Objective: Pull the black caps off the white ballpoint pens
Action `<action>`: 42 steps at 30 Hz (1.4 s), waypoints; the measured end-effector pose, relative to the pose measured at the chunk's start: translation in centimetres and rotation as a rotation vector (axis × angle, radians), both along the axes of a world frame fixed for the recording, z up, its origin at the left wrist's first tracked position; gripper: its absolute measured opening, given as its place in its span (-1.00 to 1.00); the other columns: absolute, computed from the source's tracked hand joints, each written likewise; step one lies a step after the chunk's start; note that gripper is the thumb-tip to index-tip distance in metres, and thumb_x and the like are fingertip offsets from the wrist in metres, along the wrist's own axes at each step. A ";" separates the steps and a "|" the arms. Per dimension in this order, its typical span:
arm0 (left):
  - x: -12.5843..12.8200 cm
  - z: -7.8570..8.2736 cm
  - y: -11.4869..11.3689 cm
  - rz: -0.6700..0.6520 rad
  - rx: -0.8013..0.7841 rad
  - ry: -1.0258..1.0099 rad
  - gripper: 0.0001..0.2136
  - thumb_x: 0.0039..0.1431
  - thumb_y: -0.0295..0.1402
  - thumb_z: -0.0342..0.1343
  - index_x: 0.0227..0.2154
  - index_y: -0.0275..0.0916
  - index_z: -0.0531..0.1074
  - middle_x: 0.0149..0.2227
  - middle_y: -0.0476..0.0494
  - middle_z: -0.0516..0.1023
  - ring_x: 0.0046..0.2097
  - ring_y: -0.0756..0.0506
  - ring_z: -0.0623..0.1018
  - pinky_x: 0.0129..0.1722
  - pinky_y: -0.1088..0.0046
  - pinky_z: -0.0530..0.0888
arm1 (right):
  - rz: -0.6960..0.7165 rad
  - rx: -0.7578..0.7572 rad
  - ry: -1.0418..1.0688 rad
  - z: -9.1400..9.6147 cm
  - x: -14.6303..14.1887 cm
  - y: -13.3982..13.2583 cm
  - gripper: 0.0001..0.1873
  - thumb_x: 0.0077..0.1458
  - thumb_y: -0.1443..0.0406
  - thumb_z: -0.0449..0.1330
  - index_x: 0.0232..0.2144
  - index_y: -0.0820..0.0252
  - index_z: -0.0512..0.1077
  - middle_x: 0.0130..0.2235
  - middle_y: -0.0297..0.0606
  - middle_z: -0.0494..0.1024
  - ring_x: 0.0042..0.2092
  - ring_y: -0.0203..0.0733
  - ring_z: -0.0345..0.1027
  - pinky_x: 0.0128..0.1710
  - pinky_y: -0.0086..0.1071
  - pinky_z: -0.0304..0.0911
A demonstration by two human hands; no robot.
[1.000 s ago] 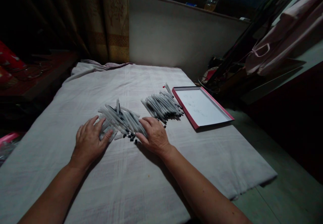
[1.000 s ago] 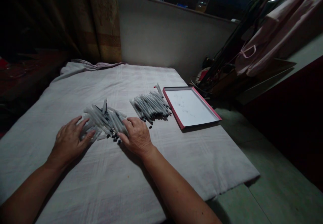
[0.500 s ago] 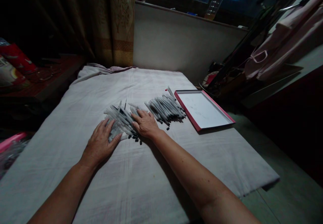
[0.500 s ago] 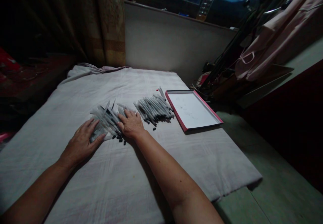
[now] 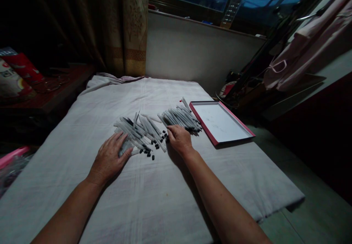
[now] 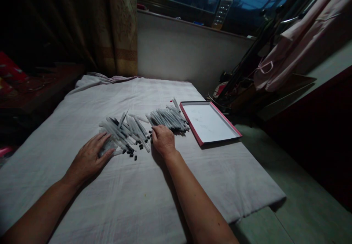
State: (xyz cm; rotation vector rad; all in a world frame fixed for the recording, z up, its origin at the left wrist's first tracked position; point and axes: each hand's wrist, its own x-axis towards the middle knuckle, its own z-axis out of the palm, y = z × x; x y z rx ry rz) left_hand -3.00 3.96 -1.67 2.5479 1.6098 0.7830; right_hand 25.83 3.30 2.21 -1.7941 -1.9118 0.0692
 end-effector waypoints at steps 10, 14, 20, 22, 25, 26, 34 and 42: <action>-1.0 -1.2 0.9 0.074 0.047 -0.140 -0.49 0.35 -0.15 -0.20 0.28 -0.21 0.22 0.26 -0.27 0.39 0.28 -0.22 0.38 0.30 0.11 0.32 | -0.330 -0.052 0.040 -0.4 4.4 -4.2 -0.74 0.24 0.31 0.12 -0.17 0.12 0.62 -0.12 -0.17 0.68 -0.13 -0.10 0.54 -0.17 -0.36 0.29; -1.4 -1.3 1.3 0.149 0.007 -0.214 -0.53 0.31 -0.23 -0.18 0.24 -0.14 0.30 0.23 -0.20 0.43 0.24 -0.21 0.43 0.27 0.12 0.36 | -0.401 -0.117 0.056 -0.1 5.3 -4.1 -0.75 0.24 0.24 0.15 -0.17 0.07 0.63 -0.13 -0.18 0.68 -0.17 -0.07 0.54 -0.24 -0.34 0.27; -1.4 -1.1 1.7 0.280 -0.008 -0.286 -0.54 0.26 -0.29 -0.14 0.17 -0.12 0.39 0.19 -0.19 0.47 0.20 -0.21 0.46 0.25 0.11 0.39 | -0.369 -0.169 0.064 -0.8 5.2 -3.7 -0.75 0.17 0.16 0.23 -0.15 0.01 0.64 -0.18 -0.20 0.68 -0.20 -0.08 0.54 -0.29 -0.34 0.28; -1.2 -1.1 2.1 0.299 -0.005 -0.281 -0.54 0.25 -0.29 -0.13 0.16 -0.12 0.39 0.17 -0.20 0.49 0.19 -0.21 0.47 0.23 0.12 0.41 | -0.351 -0.153 0.050 -1.0 5.2 -3.6 -0.76 0.16 0.15 0.24 -0.19 0.00 0.65 -0.20 -0.20 0.69 -0.22 -0.08 0.54 -0.31 -0.34 0.27; -0.6 -0.9 3.1 0.309 -0.007 -0.259 -0.54 0.25 -0.24 -0.14 0.16 -0.17 0.39 0.16 -0.24 0.49 0.20 -0.21 0.47 0.22 0.13 0.41 | -0.340 -0.145 0.039 -1.1 5.1 -3.4 -0.77 0.17 0.13 0.23 -0.22 0.00 0.66 -0.19 -0.19 0.69 -0.22 -0.09 0.54 -0.31 -0.34 0.28; -0.3 -0.9 3.5 0.310 -0.009 -0.249 -0.53 0.26 -0.21 -0.15 0.16 -0.19 0.38 0.17 -0.26 0.49 0.21 -0.21 0.46 0.23 0.13 0.40 | -0.342 -0.150 0.040 -1.0 5.1 -3.3 -0.76 0.17 0.13 0.22 -0.22 0.00 0.66 -0.18 -0.18 0.69 -0.21 -0.08 0.54 -0.30 -0.34 0.28; 1.9 -0.7 3.6 0.228 -0.055 -0.119 -0.39 0.16 0.03 0.00 0.17 -0.25 0.38 0.34 -0.40 0.27 0.36 -0.40 0.24 0.29 -0.13 0.22 | -0.329 -0.180 0.057 -0.7 5.0 -3.6 -0.73 0.21 0.18 0.15 -0.20 0.06 0.65 -0.14 -0.11 0.67 -0.17 -0.03 0.54 -0.27 -0.30 0.28; 1.3 0.3 1.5 0.208 0.024 -0.116 -0.46 0.27 -0.04 -0.10 0.15 -0.28 0.38 0.31 -0.40 0.31 0.34 -0.31 0.28 0.29 0.02 0.26 | -0.331 0.016 0.391 -2.2 5.8 -3.0 -0.74 0.13 0.19 0.13 -0.36 0.11 0.61 -0.33 -0.22 0.64 -0.30 -0.14 0.45 -0.26 -0.36 0.26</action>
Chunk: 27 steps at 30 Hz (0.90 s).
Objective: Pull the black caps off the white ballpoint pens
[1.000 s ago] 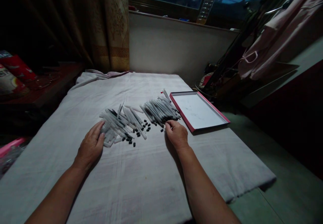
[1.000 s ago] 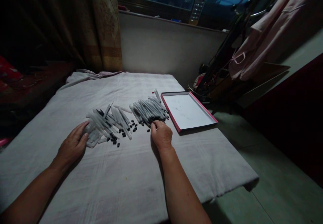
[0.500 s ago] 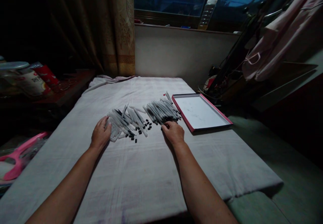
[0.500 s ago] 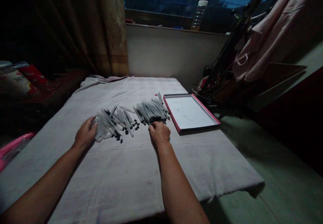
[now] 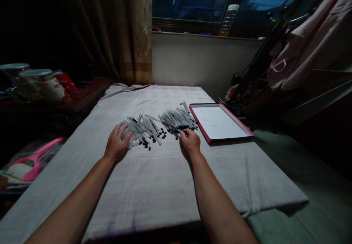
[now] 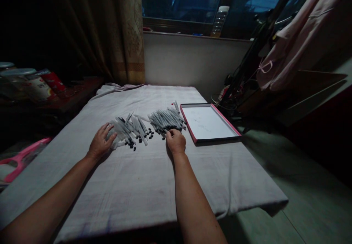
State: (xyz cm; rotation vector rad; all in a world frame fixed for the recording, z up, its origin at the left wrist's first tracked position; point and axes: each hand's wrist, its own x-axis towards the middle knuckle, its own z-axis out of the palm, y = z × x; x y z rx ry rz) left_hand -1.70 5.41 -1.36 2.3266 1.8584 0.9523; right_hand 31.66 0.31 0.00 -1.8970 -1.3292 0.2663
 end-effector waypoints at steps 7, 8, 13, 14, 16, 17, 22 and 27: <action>2.1 0.7 -3.3 -0.053 0.202 0.077 -0.57 0.31 -0.19 -0.07 0.16 -0.21 0.35 0.26 -0.32 0.39 0.33 -0.28 0.30 0.35 -0.03 0.13 | 0.218 0.133 0.248 0.1 -0.8 0.2 -0.65 0.10 0.10 0.09 -0.39 0.21 0.55 -0.40 -0.23 0.58 -0.34 -0.17 0.41 -0.29 -0.37 0.29; 2.5 0.8 -3.7 -0.079 0.222 0.096 -0.56 0.32 -0.19 -0.06 0.18 -0.23 0.34 0.27 -0.34 0.37 0.34 -0.28 0.29 0.35 -0.02 0.13 | 0.263 0.130 0.266 0.2 -1.0 0.1 -0.65 0.10 0.09 0.09 -0.41 0.21 0.54 -0.44 -0.25 0.56 -0.37 -0.18 0.39 -0.32 -0.38 0.29; 3.6 1.2 -5.0 -0.199 0.255 0.189 -0.57 0.33 -0.18 -0.04 0.19 -0.22 0.31 0.25 -0.32 0.39 0.32 -0.28 0.31 0.35 -0.02 0.13 | 0.474 0.090 0.323 0.7 -2.6 -0.7 -0.67 0.05 0.11 0.13 -0.57 0.19 0.48 -0.56 -0.34 0.47 -0.47 -0.25 0.33 -0.44 -0.43 0.22; 3.7 1.1 -5.1 -0.234 0.254 0.203 -0.60 0.34 -0.18 -0.04 0.15 -0.20 0.34 0.18 -0.29 0.47 0.26 -0.26 0.39 0.34 -0.01 0.15 | 0.502 0.083 0.330 0.7 -2.8 -0.8 -0.67 0.05 0.11 0.12 -0.58 0.19 0.47 -0.57 -0.35 0.46 -0.48 -0.26 0.32 -0.44 -0.43 0.21; 3.7 1.0 -5.1 -0.304 0.257 0.215 -0.68 0.36 -0.19 -0.06 0.03 -0.19 0.42 -0.03 -0.22 0.59 0.06 -0.21 0.53 0.29 0.03 0.23 | 0.552 0.070 0.344 0.6 -3.2 -1.0 -0.66 0.07 0.11 0.12 -0.58 0.20 0.46 -0.58 -0.37 0.44 -0.49 -0.27 0.30 -0.44 -0.44 0.19; 3.6 1.0 -5.1 -0.330 0.264 0.214 -0.71 0.36 -0.19 -0.07 -0.04 -0.19 0.45 -0.13 -0.18 0.61 -0.05 -0.18 0.56 0.26 0.06 0.28 | 0.572 0.062 0.353 0.5 -3.4 -1.0 -0.66 0.07 0.11 0.12 -0.57 0.20 0.47 -0.58 -0.38 0.42 -0.49 -0.27 0.29 -0.44 -0.44 0.18; 3.7 1.4 -5.3 -0.404 0.304 0.250 -0.74 0.38 -0.17 -0.05 -0.21 -0.21 0.45 -0.31 -0.15 0.57 -0.23 -0.18 0.52 -0.06 0.19 0.44 | 0.571 0.003 0.409 0.0 -3.5 -0.7 -0.63 0.08 0.07 0.13 -0.57 0.19 0.49 -0.62 -0.41 0.34 -0.47 -0.26 0.26 -0.44 -0.44 0.13; 3.8 1.8 -5.5 -0.411 0.289 0.280 -0.73 0.41 -0.19 -0.10 -0.25 -0.21 0.43 -0.35 -0.13 0.54 -0.30 -0.15 0.49 -0.23 0.29 0.40 | 0.552 -0.026 0.501 -0.2 -3.6 -0.7 -0.62 0.03 0.02 0.19 -0.59 0.18 0.49 -0.63 -0.43 0.29 -0.50 -0.28 0.21 -0.48 -0.43 0.07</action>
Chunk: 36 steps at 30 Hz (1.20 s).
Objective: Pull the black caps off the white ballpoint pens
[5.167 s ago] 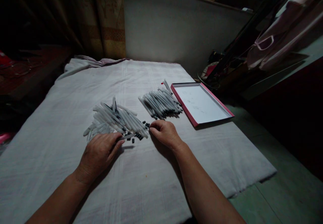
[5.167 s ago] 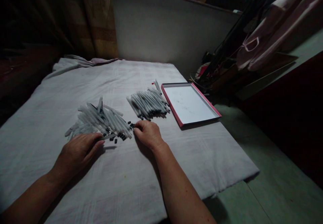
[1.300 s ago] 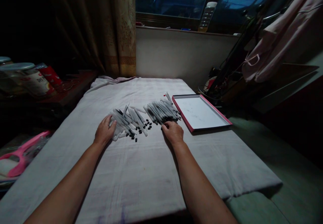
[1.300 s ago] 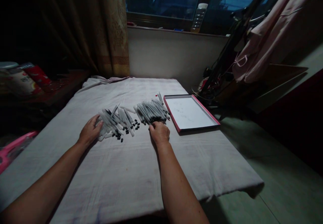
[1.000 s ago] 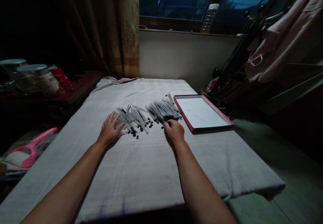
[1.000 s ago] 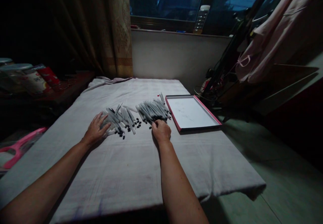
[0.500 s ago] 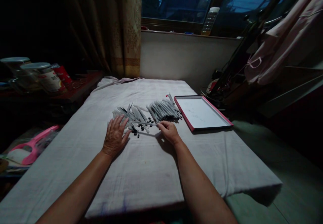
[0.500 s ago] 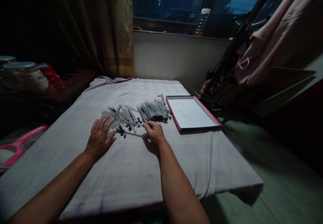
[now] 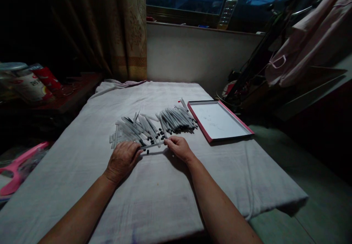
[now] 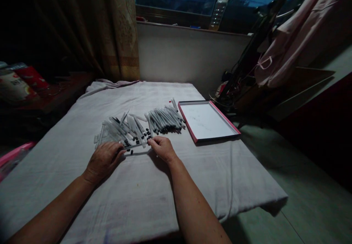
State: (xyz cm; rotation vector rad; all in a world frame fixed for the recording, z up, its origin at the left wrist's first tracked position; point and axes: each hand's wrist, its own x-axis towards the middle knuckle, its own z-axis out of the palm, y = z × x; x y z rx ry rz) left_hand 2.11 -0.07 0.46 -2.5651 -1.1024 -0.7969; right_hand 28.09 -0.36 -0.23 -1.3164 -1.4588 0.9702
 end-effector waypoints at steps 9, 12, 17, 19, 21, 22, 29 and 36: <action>-0.1 0.1 0.0 -0.027 -0.019 -0.080 -0.74 0.42 -0.22 -0.10 -0.26 -0.23 0.42 -0.36 -0.10 0.56 -0.32 -0.11 0.52 -0.26 0.36 0.39 | 0.056 -0.139 0.306 1.0 0.1 -0.4 -0.74 -0.13 0.12 0.37 -0.43 0.19 0.59 -0.57 -0.44 0.40 -0.52 -0.36 0.18 -0.50 -0.45 0.10; 0.0 0.1 -0.1 -0.020 -0.054 -0.111 -0.75 0.42 -0.23 -0.10 -0.27 -0.22 0.41 -0.36 -0.08 0.55 -0.33 -0.10 0.52 -0.27 0.37 0.39 | 0.051 -0.159 0.369 1.1 0.0 -0.5 -0.75 -0.17 0.18 0.41 -0.40 0.18 0.60 -0.55 -0.44 0.44 -0.53 -0.39 0.19 -0.53 -0.48 0.11; 0.2 0.4 -0.4 -0.029 -0.088 -0.144 -0.76 0.42 -0.23 -0.09 -0.28 -0.21 0.40 -0.38 -0.05 0.54 -0.34 -0.09 0.51 -0.28 0.38 0.39 | 0.033 -0.230 0.427 1.2 -0.3 -0.6 -0.69 -0.15 0.12 0.42 -0.36 0.17 0.58 -0.45 -0.36 0.57 -0.53 -0.37 0.32 -0.53 -0.47 0.24; 0.3 0.5 -0.5 -0.037 -0.086 -0.146 -0.77 0.42 -0.23 -0.08 -0.26 -0.20 0.39 -0.36 -0.05 0.55 -0.32 -0.09 0.52 -0.25 0.38 0.40 | 0.004 -0.234 0.386 1.2 -0.5 -0.6 -0.71 -0.08 0.08 0.39 -0.45 0.19 0.56 -0.49 -0.34 0.56 -0.55 -0.38 0.31 -0.55 -0.47 0.23; 0.3 0.5 -0.5 -0.042 -0.083 -0.147 -0.78 0.42 -0.23 -0.08 -0.24 -0.20 0.39 -0.35 -0.06 0.56 -0.31 -0.09 0.53 -0.23 0.38 0.41 | -0.015 -0.225 0.345 1.3 -0.5 -0.6 -0.70 -0.05 0.08 0.37 -0.53 0.20 0.53 -0.53 -0.35 0.54 -0.56 -0.39 0.29 -0.54 -0.48 0.21; 0.3 0.5 -0.5 -0.044 -0.084 -0.148 -0.79 0.42 -0.24 -0.08 -0.24 -0.20 0.39 -0.35 -0.06 0.56 -0.30 -0.09 0.53 -0.23 0.38 0.42 | -0.017 -0.223 0.338 1.3 -0.5 -0.6 -0.71 -0.06 0.10 0.37 -0.54 0.20 0.53 -0.53 -0.35 0.53 -0.56 -0.39 0.29 -0.53 -0.48 0.20; 0.1 0.5 -0.6 -0.026 -0.101 -0.145 -0.80 0.42 -0.24 -0.08 -0.23 -0.21 0.39 -0.34 -0.07 0.56 -0.31 -0.10 0.52 -0.25 0.37 0.42 | -0.004 -0.239 0.410 1.4 -0.4 -0.6 -0.71 -0.16 0.14 0.44 -0.37 0.16 0.59 -0.45 -0.36 0.58 -0.50 -0.35 0.35 -0.48 -0.44 0.26; 0.0 0.5 -0.7 -0.017 -0.092 -0.127 -0.80 0.43 -0.24 -0.08 -0.21 -0.21 0.37 -0.32 -0.08 0.56 -0.29 -0.10 0.53 -0.24 0.37 0.42 | -0.011 -0.266 0.322 1.3 -0.3 -0.5 -0.67 -0.08 0.05 0.39 -0.52 0.20 0.52 -0.54 -0.35 0.51 -0.54 -0.36 0.28 -0.51 -0.44 0.21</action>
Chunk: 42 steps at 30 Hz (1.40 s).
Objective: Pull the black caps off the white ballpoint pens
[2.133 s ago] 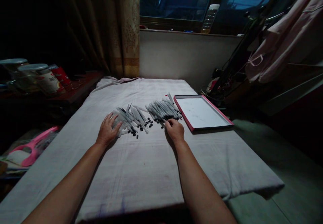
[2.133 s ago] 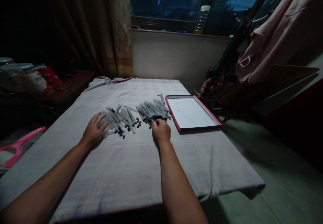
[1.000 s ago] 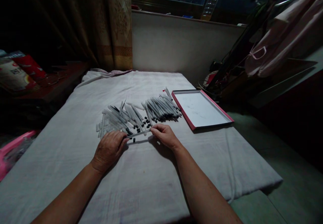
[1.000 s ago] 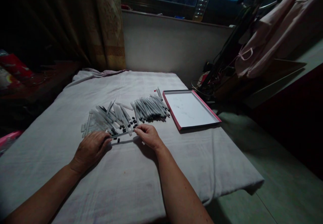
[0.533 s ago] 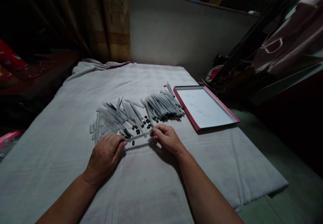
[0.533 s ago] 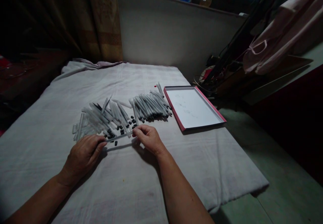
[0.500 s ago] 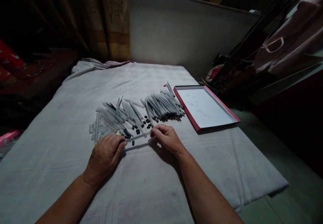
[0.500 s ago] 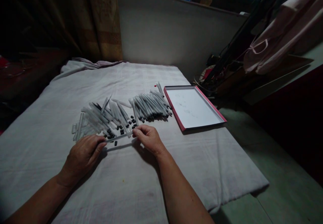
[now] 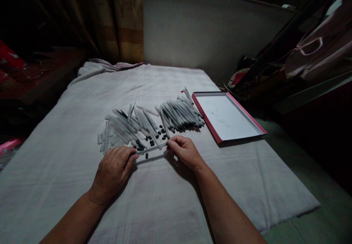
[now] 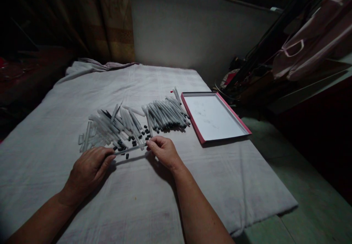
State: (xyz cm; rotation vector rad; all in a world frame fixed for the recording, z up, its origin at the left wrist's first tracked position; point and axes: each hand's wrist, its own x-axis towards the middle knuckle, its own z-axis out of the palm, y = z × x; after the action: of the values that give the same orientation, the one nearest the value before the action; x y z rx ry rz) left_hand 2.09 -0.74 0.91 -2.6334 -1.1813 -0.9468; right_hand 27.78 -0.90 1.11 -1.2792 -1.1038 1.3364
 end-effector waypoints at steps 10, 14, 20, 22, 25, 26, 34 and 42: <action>-0.3 -0.6 0.1 0.024 -0.063 -0.037 -0.76 0.41 -0.20 -0.08 -0.23 -0.17 0.42 -0.32 -0.08 0.59 -0.28 -0.11 0.56 -0.22 0.35 0.43 | -0.038 0.019 0.105 0.0 -0.2 -0.1 -0.77 -0.18 0.19 0.42 -0.42 0.15 0.56 -0.47 -0.37 0.54 -0.48 -0.32 0.34 -0.44 -0.41 0.27; -0.6 -0.3 0.2 0.045 -0.050 -0.025 -0.75 0.42 -0.19 -0.09 -0.25 -0.18 0.42 -0.33 -0.08 0.59 -0.29 -0.11 0.55 -0.23 0.35 0.42 | -0.158 0.057 0.055 -0.1 -0.3 0.2 -0.77 -0.19 0.17 0.40 -0.43 0.15 0.56 -0.50 -0.37 0.52 -0.49 -0.31 0.30 -0.47 -0.42 0.23; -1.1 0.0 0.4 0.097 -0.024 -0.008 -0.72 0.42 -0.17 -0.11 -0.27 -0.19 0.42 -0.35 -0.08 0.60 -0.32 -0.12 0.55 -0.27 0.35 0.40 | -0.273 0.094 -0.059 -0.5 -0.7 0.4 -0.78 -0.16 0.16 0.33 -0.43 0.17 0.58 -0.48 -0.33 0.54 -0.42 -0.25 0.34 -0.44 -0.41 0.22; -1.2 0.1 0.5 0.098 -0.004 -0.003 -0.72 0.43 -0.17 -0.11 -0.27 -0.19 0.42 -0.35 -0.08 0.60 -0.32 -0.12 0.55 -0.27 0.35 0.40 | -0.291 0.074 -0.036 -0.5 -0.7 0.6 -0.75 -0.17 0.14 0.33 -0.43 0.18 0.57 -0.50 -0.33 0.53 -0.46 -0.27 0.32 -0.47 -0.41 0.22; -1.5 0.3 0.7 0.101 0.020 0.009 -0.72 0.43 -0.18 -0.12 -0.28 -0.19 0.42 -0.36 -0.08 0.59 -0.34 -0.12 0.55 -0.29 0.36 0.40 | -0.328 0.033 0.030 -0.3 -0.5 0.8 -0.70 -0.19 0.10 0.35 -0.43 0.19 0.54 -0.52 -0.35 0.51 -0.54 -0.32 0.27 -0.54 -0.43 0.18; -1.6 0.3 0.7 0.105 0.024 0.011 -0.72 0.42 -0.18 -0.12 -0.28 -0.18 0.42 -0.36 -0.08 0.59 -0.34 -0.12 0.55 -0.29 0.36 0.40 | -0.345 0.024 0.048 -0.2 -0.4 0.8 -0.69 -0.20 0.10 0.35 -0.43 0.19 0.54 -0.53 -0.36 0.50 -0.55 -0.34 0.26 -0.56 -0.45 0.17; -3.0 0.4 1.3 0.217 -0.066 -0.004 -0.71 0.40 -0.13 -0.12 -0.23 -0.15 0.43 -0.30 -0.11 0.60 -0.25 -0.17 0.58 -0.23 0.29 0.43 | -0.450 -0.016 0.171 0.5 0.0 0.8 -0.67 -0.28 0.12 0.36 -0.44 0.17 0.47 -0.54 -0.40 0.48 -0.59 -0.38 0.26 -0.66 -0.53 0.06; -4.9 1.6 2.0 0.395 -0.058 -0.109 -0.74 0.39 -0.14 -0.12 -0.21 -0.11 0.42 -0.28 -0.13 0.59 -0.24 -0.20 0.58 -0.29 0.30 0.42 | -0.590 0.022 0.180 0.0 0.7 0.9 -0.66 -0.29 0.13 0.36 -0.42 0.16 0.45 -0.51 -0.36 0.51 -0.58 -0.37 0.29 -0.70 -0.56 0.01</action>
State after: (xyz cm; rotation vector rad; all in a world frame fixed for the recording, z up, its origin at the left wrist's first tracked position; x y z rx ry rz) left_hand -2.79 1.29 2.54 -2.2800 -1.6934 -0.9957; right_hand 28.44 0.02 1.14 -1.3053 -0.5483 0.9618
